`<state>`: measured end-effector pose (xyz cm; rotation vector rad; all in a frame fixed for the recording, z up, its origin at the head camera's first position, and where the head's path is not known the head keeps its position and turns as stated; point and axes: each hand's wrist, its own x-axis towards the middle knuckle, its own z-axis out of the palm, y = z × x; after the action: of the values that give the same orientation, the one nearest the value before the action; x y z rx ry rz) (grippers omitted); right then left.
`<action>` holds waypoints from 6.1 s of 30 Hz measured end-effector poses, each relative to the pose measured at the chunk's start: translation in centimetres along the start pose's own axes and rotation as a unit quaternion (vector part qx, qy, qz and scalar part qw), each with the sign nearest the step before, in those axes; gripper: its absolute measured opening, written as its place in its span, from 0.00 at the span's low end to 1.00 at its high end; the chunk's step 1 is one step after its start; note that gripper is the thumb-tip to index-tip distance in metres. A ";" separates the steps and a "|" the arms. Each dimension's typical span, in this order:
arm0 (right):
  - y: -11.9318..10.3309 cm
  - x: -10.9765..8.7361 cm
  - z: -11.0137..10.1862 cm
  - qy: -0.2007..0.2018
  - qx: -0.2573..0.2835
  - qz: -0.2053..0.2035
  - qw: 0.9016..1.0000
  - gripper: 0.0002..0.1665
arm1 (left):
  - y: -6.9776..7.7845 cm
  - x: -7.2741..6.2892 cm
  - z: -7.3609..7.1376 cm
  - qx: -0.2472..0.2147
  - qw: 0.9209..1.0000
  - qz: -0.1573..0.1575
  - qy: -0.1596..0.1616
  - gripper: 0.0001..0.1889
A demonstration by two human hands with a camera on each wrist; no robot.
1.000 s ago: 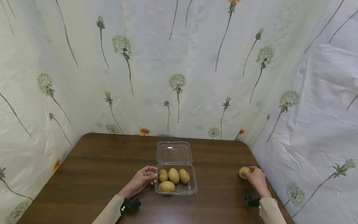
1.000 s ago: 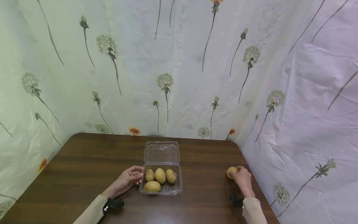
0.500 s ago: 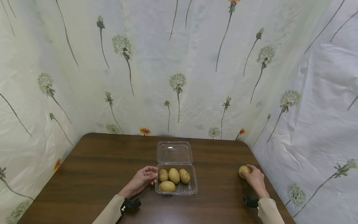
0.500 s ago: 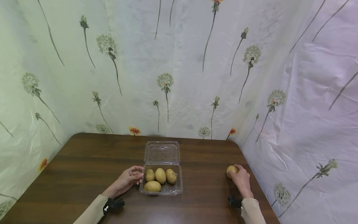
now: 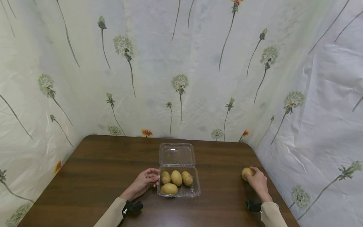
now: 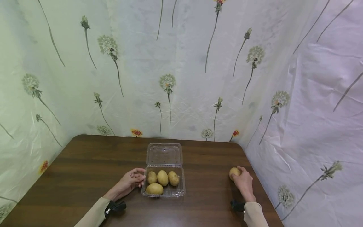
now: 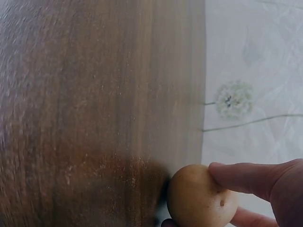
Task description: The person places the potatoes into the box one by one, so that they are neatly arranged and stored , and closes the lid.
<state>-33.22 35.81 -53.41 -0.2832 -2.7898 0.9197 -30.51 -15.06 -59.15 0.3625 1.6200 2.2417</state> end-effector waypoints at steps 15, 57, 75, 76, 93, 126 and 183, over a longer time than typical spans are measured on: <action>0.0 -0.3 0.3 0.002 0.007 -0.007 1.000 0.31 | 0.0 0.0 0.0 -0.004 1.000 0.003 -0.001 0.19; -7.6 -2.7 0.1 -0.071 0.056 -0.078 0.993 0.30 | -0.2 -0.1 0.0 0.003 1.000 0.000 0.005 0.19; -11.6 -4.1 0.8 -0.111 0.099 -0.127 0.981 0.30 | 0.0 0.0 -0.1 -0.005 1.000 0.004 0.000 0.19; -11.8 -4.2 0.9 -0.113 0.101 -0.130 0.980 0.30 | -0.1 0.1 -0.1 -0.005 1.000 0.004 0.000 0.19; -15.6 -6.4 2.9 -0.145 0.107 -0.165 0.970 0.28 | 0.0 0.0 0.1 -0.005 1.000 -0.005 0.001 0.23; -18.5 -8.0 6.2 -0.250 0.086 -0.282 0.922 0.26 | 0.1 -0.1 0.2 0.012 1.000 -0.006 0.010 0.23; -18.7 -8.9 8.5 -0.310 -0.002 -0.363 0.879 0.25 | 0.1 -0.1 0.1 0.008 1.000 -0.002 0.004 0.20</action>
<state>-28.90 14.08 -49.94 1.1855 -2.9850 0.8900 -30.37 -15.06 -59.06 0.3543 1.6424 2.2305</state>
